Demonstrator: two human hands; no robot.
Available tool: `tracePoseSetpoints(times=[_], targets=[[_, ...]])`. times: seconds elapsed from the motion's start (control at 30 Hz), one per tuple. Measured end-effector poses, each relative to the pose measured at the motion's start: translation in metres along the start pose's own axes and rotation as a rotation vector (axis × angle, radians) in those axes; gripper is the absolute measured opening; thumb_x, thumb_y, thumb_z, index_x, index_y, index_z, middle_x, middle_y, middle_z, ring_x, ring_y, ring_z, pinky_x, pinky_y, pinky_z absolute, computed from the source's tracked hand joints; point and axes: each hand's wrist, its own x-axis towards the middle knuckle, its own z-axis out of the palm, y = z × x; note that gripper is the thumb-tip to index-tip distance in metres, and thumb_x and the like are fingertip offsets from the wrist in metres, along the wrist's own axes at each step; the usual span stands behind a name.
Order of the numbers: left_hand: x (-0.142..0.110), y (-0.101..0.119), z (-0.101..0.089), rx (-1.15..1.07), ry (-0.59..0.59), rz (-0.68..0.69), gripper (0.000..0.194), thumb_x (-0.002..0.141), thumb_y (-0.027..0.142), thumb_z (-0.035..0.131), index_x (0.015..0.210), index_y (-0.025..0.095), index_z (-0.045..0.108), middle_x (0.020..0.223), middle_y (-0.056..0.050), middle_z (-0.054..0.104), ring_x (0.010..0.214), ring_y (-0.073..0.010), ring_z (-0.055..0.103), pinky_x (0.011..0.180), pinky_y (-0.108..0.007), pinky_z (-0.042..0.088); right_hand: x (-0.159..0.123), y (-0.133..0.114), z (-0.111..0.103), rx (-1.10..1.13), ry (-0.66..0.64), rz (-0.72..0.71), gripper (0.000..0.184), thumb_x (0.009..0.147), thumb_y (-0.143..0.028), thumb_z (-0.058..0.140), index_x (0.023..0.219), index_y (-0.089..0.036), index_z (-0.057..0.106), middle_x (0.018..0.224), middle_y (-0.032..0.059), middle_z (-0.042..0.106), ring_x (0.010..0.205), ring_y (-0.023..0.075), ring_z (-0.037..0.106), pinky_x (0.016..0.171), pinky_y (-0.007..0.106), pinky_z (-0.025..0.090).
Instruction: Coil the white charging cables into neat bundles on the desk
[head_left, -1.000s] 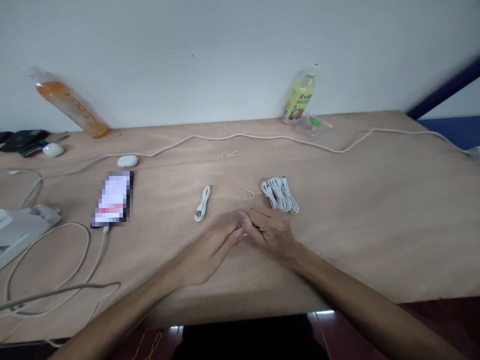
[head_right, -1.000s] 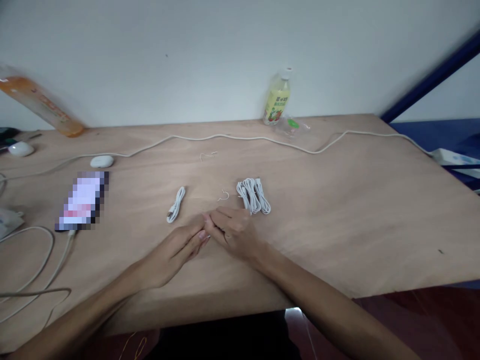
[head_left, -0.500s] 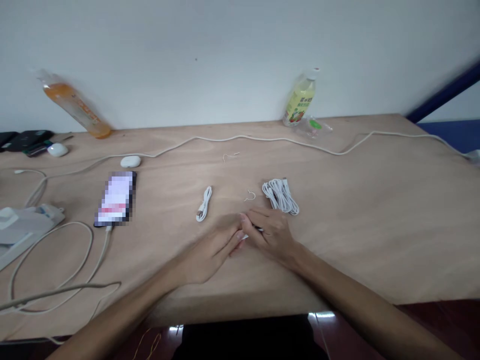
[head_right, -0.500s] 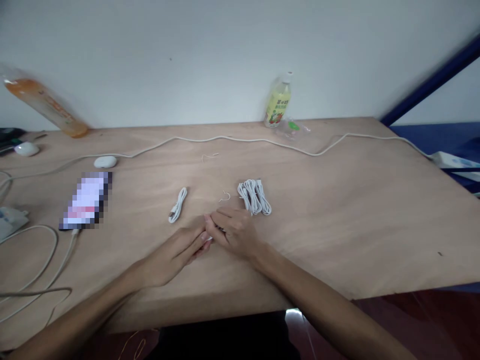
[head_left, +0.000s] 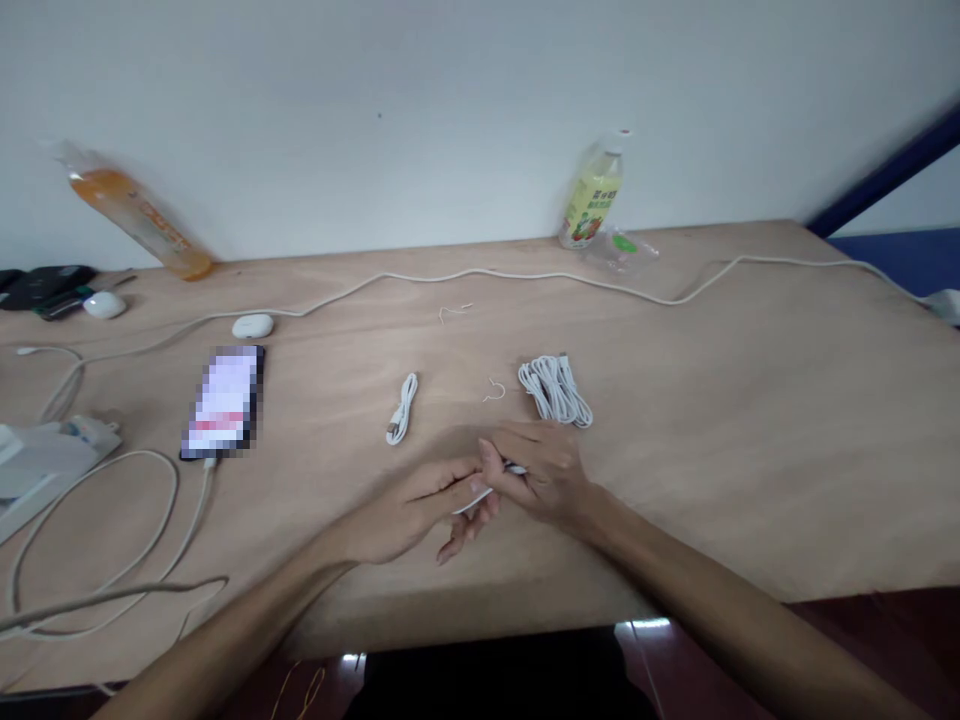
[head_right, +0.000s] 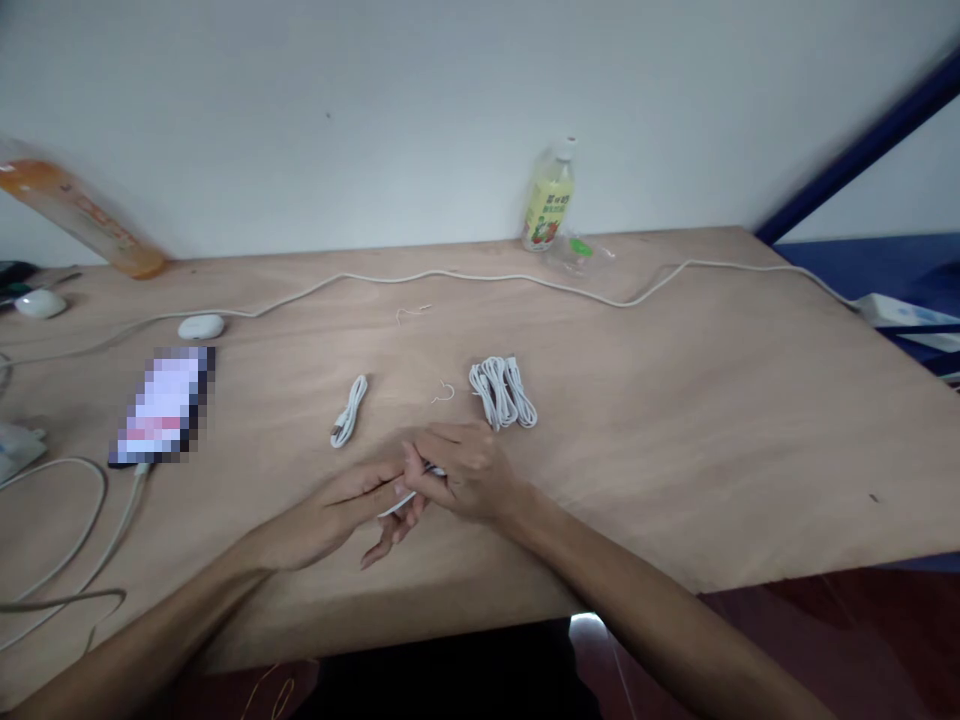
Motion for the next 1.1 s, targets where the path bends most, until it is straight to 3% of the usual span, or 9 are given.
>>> tracePoseSetpoints(times=[0.27, 0.5, 0.8, 0.97, 1.1], targets=[[0.005, -0.005, -0.004, -0.326, -0.14, -0.119, 0.049, 0.099, 0.066, 0.071, 0.101, 0.017, 0.067, 0.07, 0.008, 0.035, 0.054, -0.0093, 0.033, 0.045, -0.024, 0.041, -0.001, -0.001, 0.001, 0.034, 0.007, -0.016, 0.044, 0.11, -0.011, 0.048, 0.067, -0.022, 0.051, 0.056, -0.006, 0.05, 0.049, 0.01, 0.042, 0.051, 0.028, 0.03], [0.005, -0.003, -0.004, -0.315, -0.146, -0.087, 0.046, 0.101, 0.062, 0.07, 0.099, 0.017, 0.067, 0.073, 0.005, 0.04, 0.062, -0.0121, 0.039, 0.052, -0.026, 0.042, 0.0, -0.002, 0.002, 0.018, 0.005, -0.011, 0.045, 0.112, -0.013, 0.047, 0.068, -0.022, 0.053, 0.057, -0.0054, 0.051, 0.049, 0.0101, 0.041, 0.051, 0.028, 0.03], [0.001, -0.001, 0.003, -0.129, -0.01, -0.004, 0.044, 0.104, 0.064, 0.063, 0.104, 0.02, 0.06, 0.085, 0.004, 0.044, 0.067, -0.0119, 0.036, 0.06, -0.028, 0.042, 0.005, 0.0, 0.0, 0.002, 0.0, 0.024, 0.048, 0.112, -0.014, 0.048, 0.065, -0.022, 0.05, 0.056, -0.0055, 0.049, 0.048, 0.0095, 0.04, 0.049, 0.028, 0.027], [0.0, -0.001, 0.005, -0.135, -0.005, -0.049, 0.046, 0.103, 0.067, 0.064, 0.098, 0.022, 0.055, 0.086, 0.004, 0.041, 0.069, -0.0128, 0.032, 0.059, -0.028, 0.037, 0.008, -0.002, 0.001, -0.005, 0.004, 0.034, 0.048, 0.112, -0.013, 0.049, 0.065, -0.022, 0.05, 0.056, -0.0055, 0.051, 0.048, 0.0095, 0.042, 0.05, 0.029, 0.028], [-0.001, -0.006, 0.008, -0.044, 0.093, -0.086, 0.055, 0.101, 0.075, 0.059, 0.092, 0.022, 0.052, 0.082, 0.005, 0.04, 0.069, -0.0127, 0.03, 0.062, -0.028, 0.032, 0.009, -0.002, 0.001, -0.006, 0.003, 0.033, 0.049, 0.112, -0.014, 0.048, 0.064, -0.022, 0.049, 0.055, -0.0051, 0.052, 0.048, 0.009, 0.042, 0.051, 0.028, 0.029]])
